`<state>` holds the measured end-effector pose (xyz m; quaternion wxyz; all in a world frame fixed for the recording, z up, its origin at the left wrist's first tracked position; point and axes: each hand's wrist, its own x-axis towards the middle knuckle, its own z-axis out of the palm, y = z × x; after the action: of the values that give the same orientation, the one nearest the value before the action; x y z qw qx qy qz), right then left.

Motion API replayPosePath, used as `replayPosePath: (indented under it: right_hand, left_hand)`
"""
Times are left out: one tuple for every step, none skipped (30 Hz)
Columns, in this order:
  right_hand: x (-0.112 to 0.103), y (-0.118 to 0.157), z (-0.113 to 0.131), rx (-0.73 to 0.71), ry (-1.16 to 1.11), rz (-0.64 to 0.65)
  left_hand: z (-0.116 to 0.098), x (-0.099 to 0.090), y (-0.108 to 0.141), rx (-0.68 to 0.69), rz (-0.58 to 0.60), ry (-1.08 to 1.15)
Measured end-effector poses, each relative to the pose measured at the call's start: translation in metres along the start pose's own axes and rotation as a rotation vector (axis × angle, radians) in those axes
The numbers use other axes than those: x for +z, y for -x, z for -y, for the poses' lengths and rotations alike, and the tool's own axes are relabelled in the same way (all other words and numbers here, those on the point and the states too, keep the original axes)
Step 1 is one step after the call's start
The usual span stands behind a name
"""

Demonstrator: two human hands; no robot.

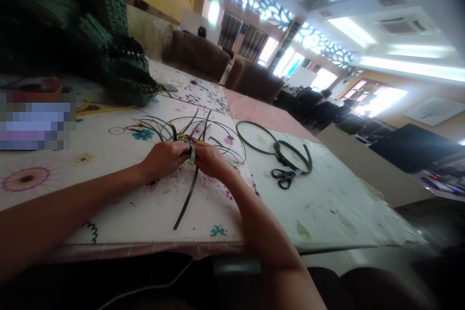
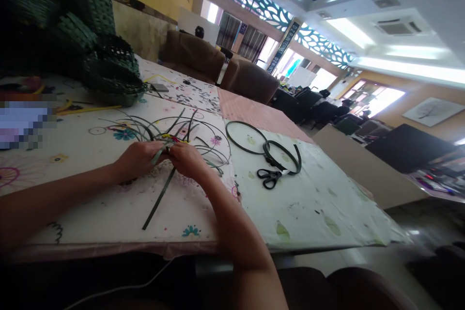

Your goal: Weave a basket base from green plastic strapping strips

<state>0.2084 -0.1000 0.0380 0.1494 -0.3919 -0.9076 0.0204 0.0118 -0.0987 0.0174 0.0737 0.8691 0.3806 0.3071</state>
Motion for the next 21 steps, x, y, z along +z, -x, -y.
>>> replayPosePath:
  right_hand:
    - [0.002, 0.000, -0.001, 0.000, -0.003, -0.001]
    - [0.002, 0.001, -0.002, -0.002, -0.010, -0.004]
    - [0.002, 0.002, -0.003, -0.007, -0.017, -0.014]
    - [0.001, 0.004, -0.004, -0.011, -0.020, -0.037]
    - [-0.001, 0.006, -0.005, -0.011, -0.017, -0.077]
    - [-0.004, 0.008, -0.006, -0.007, -0.004, -0.133]
    - [-0.007, 0.010, -0.007, 0.004, 0.016, -0.197]
    - [-0.011, 0.012, -0.007, 0.020, 0.042, -0.259]
    - [-0.015, 0.014, -0.007, 0.036, 0.069, -0.303]
    - [-0.018, 0.015, -0.007, 0.048, 0.093, -0.318]
    - [-0.021, 0.017, -0.006, 0.056, 0.114, -0.305]
    - [-0.022, 0.017, -0.004, 0.061, 0.133, -0.267]
    - [-0.023, 0.018, -0.003, 0.066, 0.149, -0.214]
    - [-0.023, 0.018, -0.002, 0.074, 0.159, -0.156]
    - [-0.022, 0.018, -0.001, 0.087, 0.165, -0.102]
    - [-0.021, 0.018, 0.000, 0.100, 0.165, -0.061]
    - [-0.020, 0.017, 0.000, 0.113, 0.162, -0.036]
    - [-0.018, 0.017, -0.001, 0.119, 0.159, -0.023]
    - [-0.017, 0.017, -0.002, 0.116, 0.156, -0.021]
    - [-0.016, 0.017, -0.003, 0.103, 0.158, -0.025]
    - [-0.016, 0.016, -0.004, 0.087, 0.164, -0.035]
  left_hand:
    - [0.001, 0.001, 0.000, 0.000, 0.016, -0.020]
    - [0.002, 0.002, 0.000, -0.006, 0.025, -0.054]
    - [0.002, 0.003, 0.000, -0.019, 0.028, -0.092]
    - [0.003, 0.003, 0.000, -0.036, 0.023, -0.121]
    - [0.004, 0.003, 0.000, -0.054, 0.017, -0.146]
    - [0.004, 0.002, 0.000, -0.069, 0.012, -0.168]
    - [0.005, 0.001, 0.000, -0.082, 0.007, -0.187]
    - [0.006, 0.000, -0.001, -0.092, 0.002, -0.200]
    - [0.007, -0.002, -0.001, -0.100, -0.001, -0.207]
    - [0.008, -0.003, -0.001, -0.108, -0.004, -0.208]
    - [0.009, -0.004, -0.002, -0.118, -0.008, -0.201]
    - [0.010, -0.005, -0.002, -0.133, -0.017, -0.189]
    - [0.011, -0.006, -0.002, -0.154, -0.028, -0.172]
    - [0.011, -0.006, -0.002, -0.177, -0.040, -0.153]
    - [0.012, -0.007, -0.002, -0.199, -0.051, -0.135]
    - [0.012, -0.008, -0.002, -0.213, -0.057, -0.118]
    - [0.011, -0.008, -0.002, -0.220, -0.061, -0.101]
    - [0.011, -0.009, -0.002, -0.217, -0.060, -0.086]
    - [0.010, -0.010, -0.003, -0.209, -0.061, -0.072]
    - [0.010, -0.010, -0.003, -0.202, -0.065, -0.060]
    - [0.009, -0.010, -0.003, -0.196, -0.065, -0.047]
